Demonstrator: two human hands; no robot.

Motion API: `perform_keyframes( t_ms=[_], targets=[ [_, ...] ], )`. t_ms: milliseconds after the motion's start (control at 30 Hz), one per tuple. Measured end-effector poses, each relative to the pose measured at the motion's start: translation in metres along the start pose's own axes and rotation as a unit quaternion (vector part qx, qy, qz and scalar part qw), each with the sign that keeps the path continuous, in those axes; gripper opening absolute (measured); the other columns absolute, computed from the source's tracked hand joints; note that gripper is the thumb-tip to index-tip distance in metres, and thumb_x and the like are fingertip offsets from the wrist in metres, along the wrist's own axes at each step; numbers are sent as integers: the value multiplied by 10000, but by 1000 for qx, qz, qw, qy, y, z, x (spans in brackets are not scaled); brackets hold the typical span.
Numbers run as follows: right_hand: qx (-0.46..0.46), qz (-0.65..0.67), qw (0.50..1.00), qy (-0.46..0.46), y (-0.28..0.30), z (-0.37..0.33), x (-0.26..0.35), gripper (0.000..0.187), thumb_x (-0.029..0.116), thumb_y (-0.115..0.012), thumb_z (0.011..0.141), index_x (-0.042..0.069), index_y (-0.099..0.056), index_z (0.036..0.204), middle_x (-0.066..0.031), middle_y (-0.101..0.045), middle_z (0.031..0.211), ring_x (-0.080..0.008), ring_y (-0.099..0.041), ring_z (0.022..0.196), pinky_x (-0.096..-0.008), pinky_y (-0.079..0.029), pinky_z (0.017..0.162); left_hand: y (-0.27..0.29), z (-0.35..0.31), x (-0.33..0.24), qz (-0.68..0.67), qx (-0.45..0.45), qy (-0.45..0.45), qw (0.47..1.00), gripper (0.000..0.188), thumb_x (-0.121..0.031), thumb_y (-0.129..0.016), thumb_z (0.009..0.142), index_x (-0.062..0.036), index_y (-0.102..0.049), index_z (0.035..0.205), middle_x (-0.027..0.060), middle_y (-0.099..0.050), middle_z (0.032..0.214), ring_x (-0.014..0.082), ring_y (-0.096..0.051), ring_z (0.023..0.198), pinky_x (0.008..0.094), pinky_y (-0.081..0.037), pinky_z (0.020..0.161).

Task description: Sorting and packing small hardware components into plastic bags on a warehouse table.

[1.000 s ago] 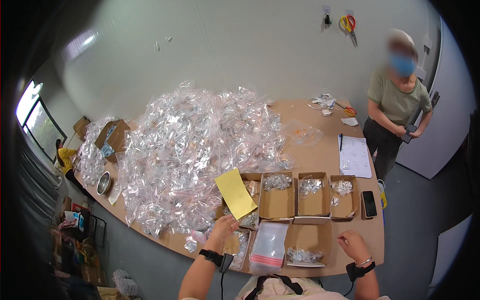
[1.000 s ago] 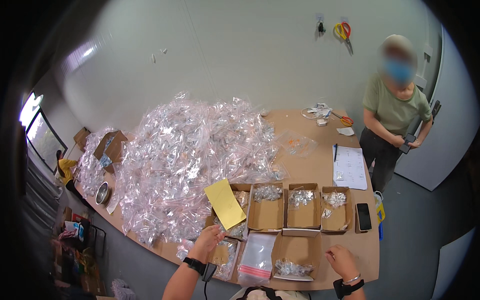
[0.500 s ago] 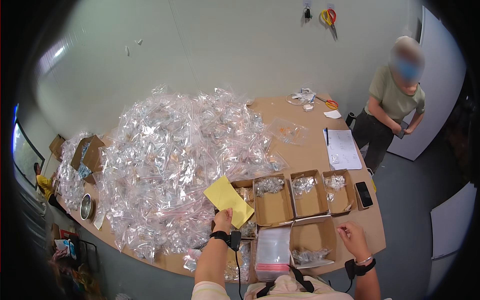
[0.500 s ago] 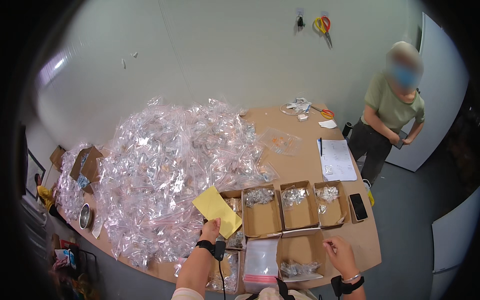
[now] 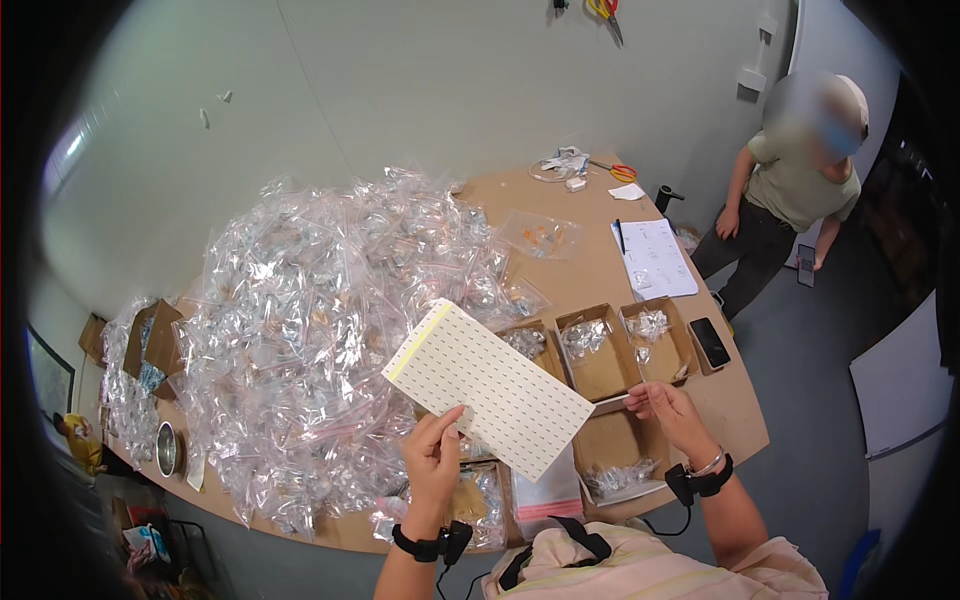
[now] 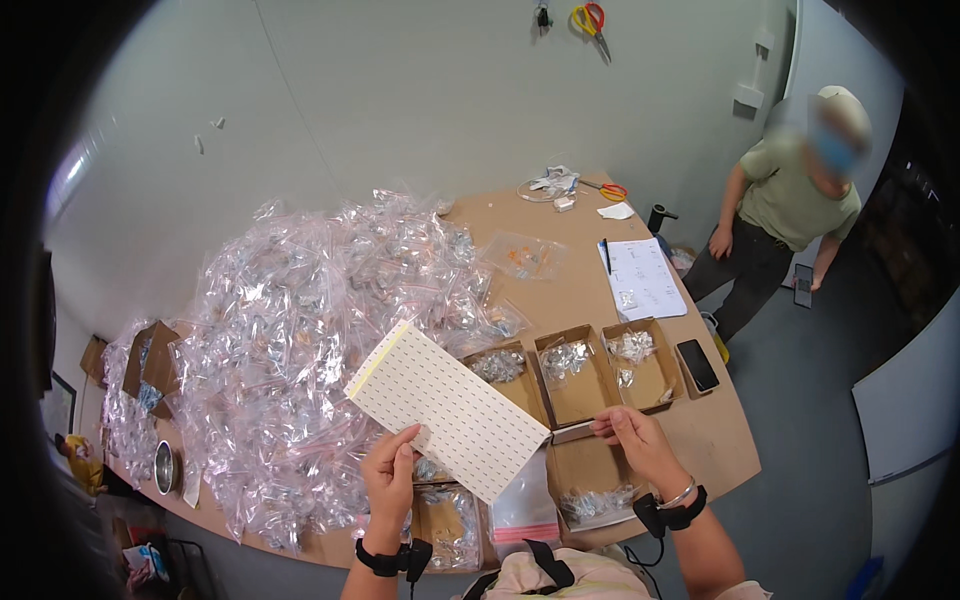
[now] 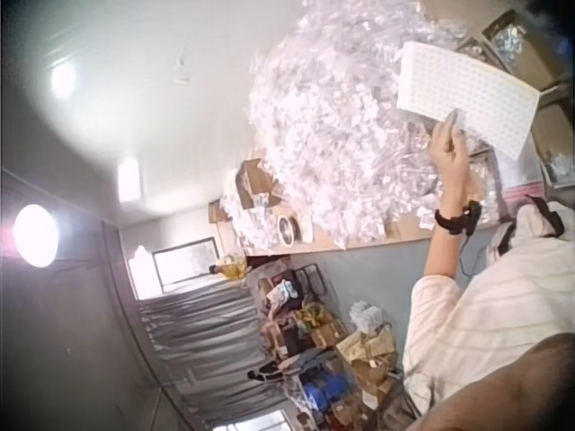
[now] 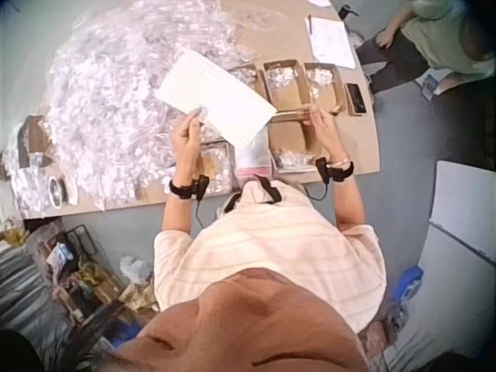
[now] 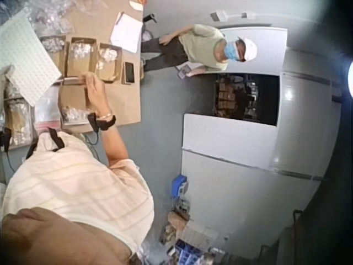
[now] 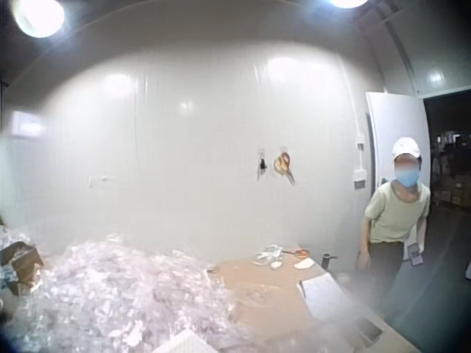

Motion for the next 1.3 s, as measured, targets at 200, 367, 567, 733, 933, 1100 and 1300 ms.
perform_keyframes(
  t_ms=[200,367,567,733,933,1100,1300],
  targets=[
    [141,104,984,-8,-27,-8,21,527,409,-482,1046,-1,-471,1376,-128,-556,1339,-203,-537,1235,-354,-455,1022,-12,-12,-45,-60,24,-2,998,210,85,-628,902,60,-694,1099,80,-637,976,100,-660,852,195,-521,717],
    [148,72,986,27,-37,-17,14,544,300,-603,998,-1,-426,1414,-121,-499,1405,-211,-488,1291,-380,-409,1083,-17,-19,-57,-57,44,-25,997,237,77,-645,879,3,-733,1087,56,-654,887,77,-620,756,189,-481,637],
    [151,120,981,-30,-45,-24,25,534,137,-726,913,12,-492,1376,-77,-562,1311,-159,-543,1189,-308,-465,997,-20,-25,-81,63,97,-102,988,295,84,-654,812,-51,-760,1051,88,-690,805,138,-636,674,246,-493,611],
    [153,92,982,-58,-36,-27,5,323,101,-715,915,-13,-621,1203,-39,-681,1069,-115,-627,1001,-263,-509,888,-25,-29,-84,85,138,-139,977,324,88,-652,794,-73,-767,1051,91,-694,816,163,-638,666,268,-497,611],
    [134,1,991,1,-24,-30,10,181,128,-703,921,-14,-686,1031,-31,-709,907,-88,-637,833,-252,-515,762,-23,-38,-79,36,108,-121,986,295,56,-698,832,-64,-753,1096,108,-702,922,155,-674,787,256,-521,667],
    [146,-132,980,41,-18,-38,17,176,134,-691,916,-21,-677,998,-75,-689,870,-139,-616,773,-279,-490,720,-9,-43,-71,-64,13,-6,998,385,37,-711,871,-30,-667,1248,87,-678,1065,114,-647,923,233,-535,767],
    [138,-181,970,87,-17,-38,30,164,135,-675,921,-25,-687,958,-90,-653,835,-204,-597,749,-308,-475,707,1,-75,-53,-31,54,173,983,361,18,-679,903,46,-629,1260,22,-630,922,71,-611,824,210,-509,729]
  ],
)
Point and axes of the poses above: each hand's wrist, its own z-axis towards the middle knuckle, its own y-axis out of the back of the hand, x = y × z, the point moved 2 cm from there along z, towards the middle knuckle
